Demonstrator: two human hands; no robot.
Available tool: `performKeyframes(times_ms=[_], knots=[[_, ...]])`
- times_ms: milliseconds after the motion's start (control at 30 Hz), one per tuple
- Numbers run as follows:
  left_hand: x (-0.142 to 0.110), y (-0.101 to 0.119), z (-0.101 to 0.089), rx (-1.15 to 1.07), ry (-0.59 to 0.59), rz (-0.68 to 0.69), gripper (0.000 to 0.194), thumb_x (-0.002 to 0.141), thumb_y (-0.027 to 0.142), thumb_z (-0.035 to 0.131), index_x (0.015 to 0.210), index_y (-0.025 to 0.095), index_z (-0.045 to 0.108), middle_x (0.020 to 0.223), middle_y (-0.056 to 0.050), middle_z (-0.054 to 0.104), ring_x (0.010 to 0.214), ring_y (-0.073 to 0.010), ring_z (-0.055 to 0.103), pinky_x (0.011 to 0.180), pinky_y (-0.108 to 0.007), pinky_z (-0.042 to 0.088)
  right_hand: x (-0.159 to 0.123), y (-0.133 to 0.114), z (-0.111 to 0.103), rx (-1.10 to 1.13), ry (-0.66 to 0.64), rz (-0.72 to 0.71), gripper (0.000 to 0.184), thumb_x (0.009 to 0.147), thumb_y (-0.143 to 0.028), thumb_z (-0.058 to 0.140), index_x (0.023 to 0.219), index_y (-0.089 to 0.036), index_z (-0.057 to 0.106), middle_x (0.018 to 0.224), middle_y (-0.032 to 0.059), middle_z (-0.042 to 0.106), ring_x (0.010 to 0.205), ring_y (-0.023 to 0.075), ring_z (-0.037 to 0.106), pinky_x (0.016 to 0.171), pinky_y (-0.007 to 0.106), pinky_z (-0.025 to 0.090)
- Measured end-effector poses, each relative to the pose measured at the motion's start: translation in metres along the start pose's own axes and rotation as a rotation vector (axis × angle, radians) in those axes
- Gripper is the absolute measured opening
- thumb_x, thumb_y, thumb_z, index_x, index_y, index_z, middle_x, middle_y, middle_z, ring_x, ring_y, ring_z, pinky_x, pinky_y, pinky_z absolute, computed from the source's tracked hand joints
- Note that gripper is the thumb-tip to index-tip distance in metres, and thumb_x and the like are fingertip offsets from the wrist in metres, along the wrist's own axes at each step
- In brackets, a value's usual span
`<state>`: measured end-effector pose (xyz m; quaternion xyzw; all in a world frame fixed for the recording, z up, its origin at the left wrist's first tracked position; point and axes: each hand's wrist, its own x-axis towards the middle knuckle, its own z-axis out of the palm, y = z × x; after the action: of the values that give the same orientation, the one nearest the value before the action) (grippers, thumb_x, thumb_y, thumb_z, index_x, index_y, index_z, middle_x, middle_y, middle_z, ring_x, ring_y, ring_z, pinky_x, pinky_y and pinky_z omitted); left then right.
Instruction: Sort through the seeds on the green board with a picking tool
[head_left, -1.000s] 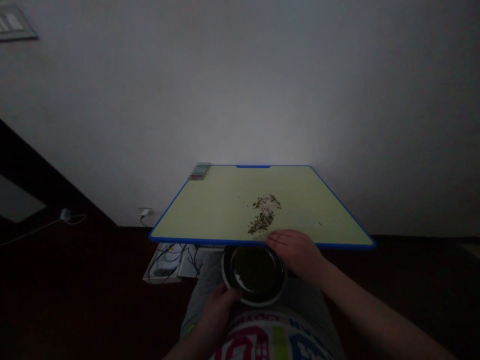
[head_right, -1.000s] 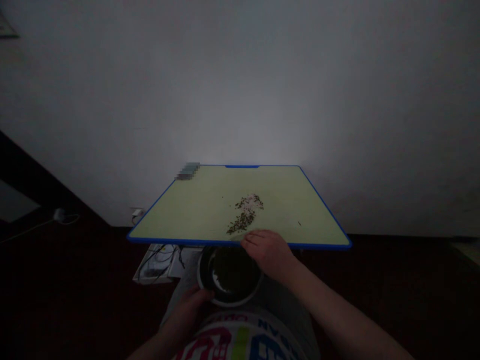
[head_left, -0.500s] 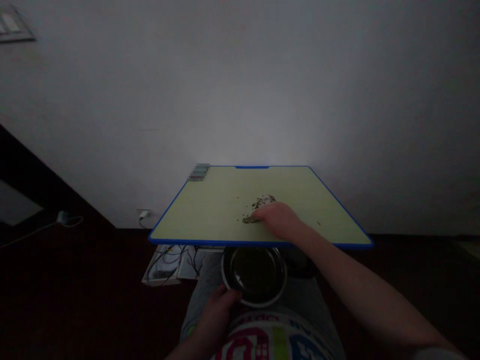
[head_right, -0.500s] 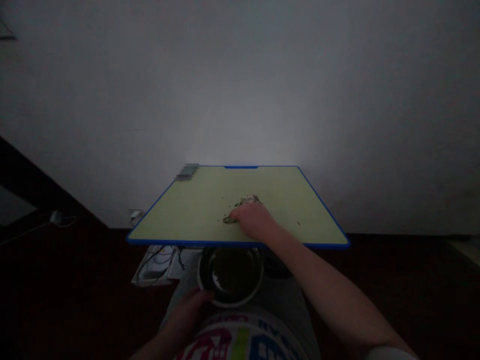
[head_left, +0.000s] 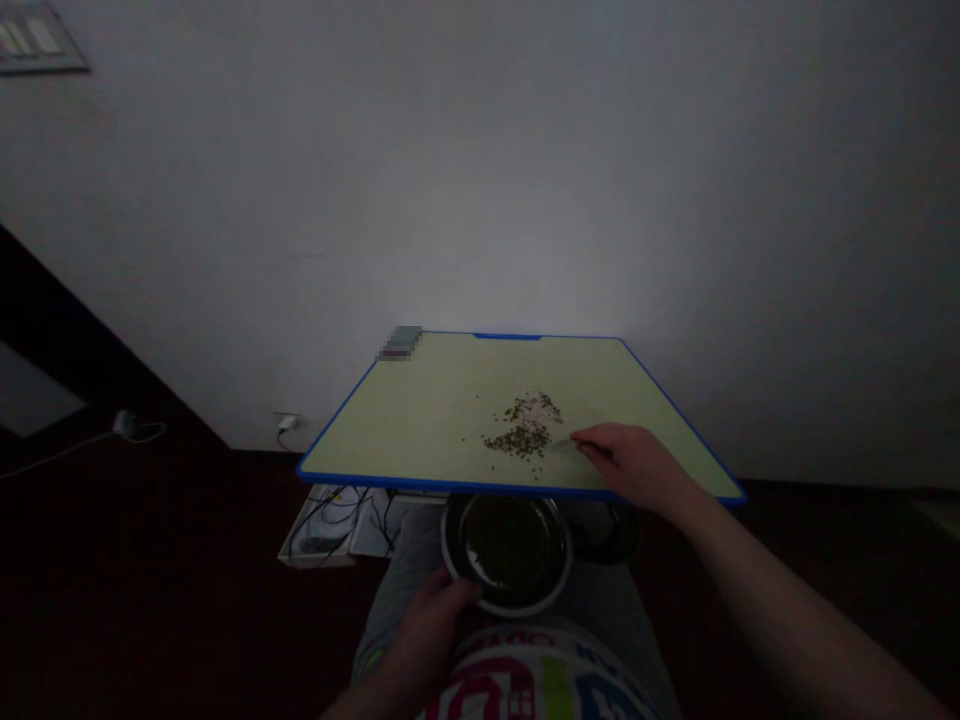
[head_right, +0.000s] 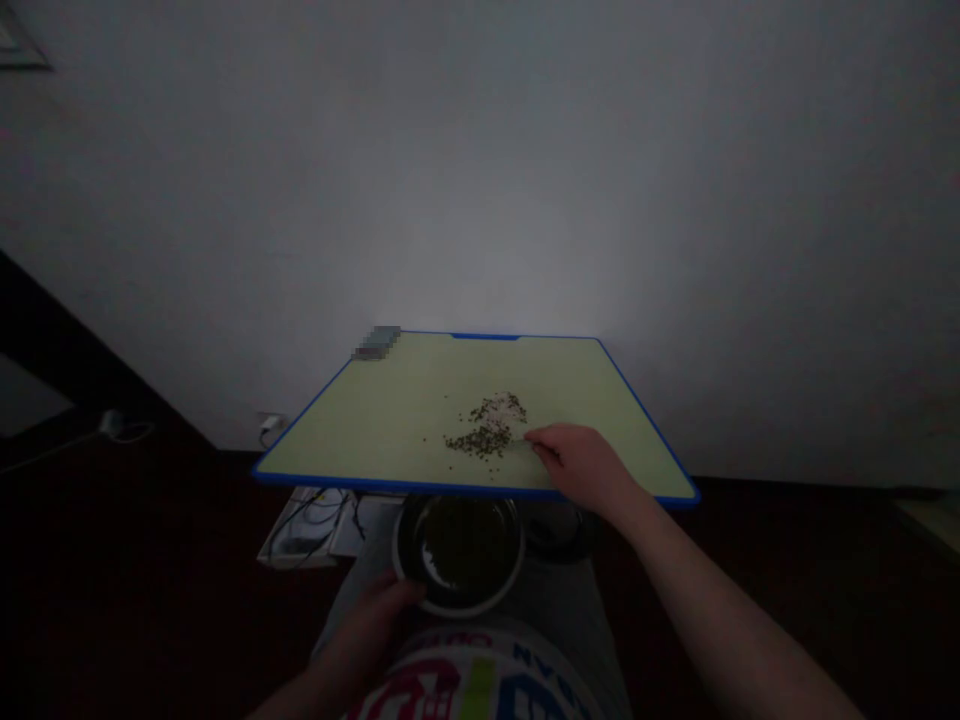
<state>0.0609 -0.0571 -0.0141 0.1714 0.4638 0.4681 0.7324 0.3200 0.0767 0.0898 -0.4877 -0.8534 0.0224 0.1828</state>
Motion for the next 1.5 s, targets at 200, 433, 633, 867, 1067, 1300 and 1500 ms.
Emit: performKeyframes(times_ms=[200, 433, 633, 867, 1067, 1300, 1500], knots=[[0.000, 0.002, 0.002, 0.013, -0.001, -0.004, 0.018, 0.062, 0.012, 0.062, 0.076, 0.020, 0.070, 0.075, -0.004, 0.078, 0.084, -0.0298, 0.071, 0.085, -0.043, 0.050, 0.005, -0.001, 0.007, 0.028, -0.044, 0.034, 0.031, 0.087, -0.019, 0.048, 0.110, -0.015, 0.070, 0.108, 0.0090, 0.072, 0.098, 0.0225, 0.067, 0.088, 0.034, 0.050], [-0.001, 0.002, 0.001, 0.015, -0.006, 0.015, 0.018, 0.062, 0.012, 0.062, 0.077, 0.019, 0.071, 0.074, -0.004, 0.078, 0.076, -0.0282, 0.071, 0.083, -0.043, 0.051, 0.017, -0.002, 0.013, 0.045, -0.052, 0.008, 0.032, 0.086, -0.017, 0.049, 0.110, -0.016, 0.070, 0.108, 0.0095, 0.072, 0.100, 0.0225, 0.066, 0.090, 0.034, 0.049], [-0.002, 0.004, 0.003, 0.030, 0.005, 0.005, 0.018, 0.062, 0.012, 0.062, 0.077, 0.018, 0.070, 0.074, -0.004, 0.078, 0.071, -0.0254, 0.071, 0.079, -0.040, 0.053, 0.017, 0.006, 0.010, 0.043, -0.015, 0.039, 0.032, 0.085, -0.019, 0.049, 0.109, -0.017, 0.071, 0.105, 0.0088, 0.073, 0.095, 0.0224, 0.068, 0.085, 0.033, 0.051], [-0.002, 0.004, 0.004, 0.020, 0.011, -0.002, 0.018, 0.060, 0.012, 0.062, 0.074, 0.020, 0.071, 0.072, -0.003, 0.078, 0.072, -0.0257, 0.071, 0.080, -0.040, 0.052, 0.019, 0.002, 0.015, -0.001, -0.042, 0.065, 0.033, 0.085, -0.018, 0.048, 0.109, -0.014, 0.070, 0.106, 0.0102, 0.072, 0.098, 0.0224, 0.067, 0.088, 0.032, 0.049], [0.000, 0.000, -0.001, 0.048, 0.021, 0.015, 0.018, 0.065, 0.013, 0.061, 0.078, 0.019, 0.071, 0.075, -0.004, 0.078, 0.073, -0.0264, 0.071, 0.082, -0.042, 0.051, 0.026, -0.001, 0.018, 0.009, -0.042, 0.064, 0.034, 0.085, -0.018, 0.048, 0.110, -0.012, 0.070, 0.107, 0.0115, 0.072, 0.099, 0.0240, 0.066, 0.088, 0.033, 0.048], [0.001, 0.002, 0.000, 0.045, 0.007, 0.004, 0.017, 0.064, 0.013, 0.061, 0.077, 0.017, 0.071, 0.076, -0.006, 0.078, 0.075, -0.0276, 0.071, 0.084, -0.043, 0.051, 0.030, -0.009, 0.019, 0.066, -0.068, -0.017, 0.032, 0.085, -0.017, 0.049, 0.108, -0.014, 0.071, 0.105, 0.0090, 0.073, 0.095, 0.0225, 0.067, 0.085, 0.032, 0.048], [-0.003, 0.005, 0.004, 0.045, 0.019, 0.006, 0.019, 0.060, 0.014, 0.063, 0.077, 0.017, 0.071, 0.072, -0.005, 0.078, 0.071, -0.0253, 0.071, 0.079, -0.039, 0.053, 0.030, -0.017, 0.017, 0.105, -0.100, -0.022, 0.032, 0.083, -0.014, 0.050, 0.106, -0.016, 0.072, 0.103, 0.0079, 0.073, 0.094, 0.0216, 0.067, 0.085, 0.030, 0.048]])
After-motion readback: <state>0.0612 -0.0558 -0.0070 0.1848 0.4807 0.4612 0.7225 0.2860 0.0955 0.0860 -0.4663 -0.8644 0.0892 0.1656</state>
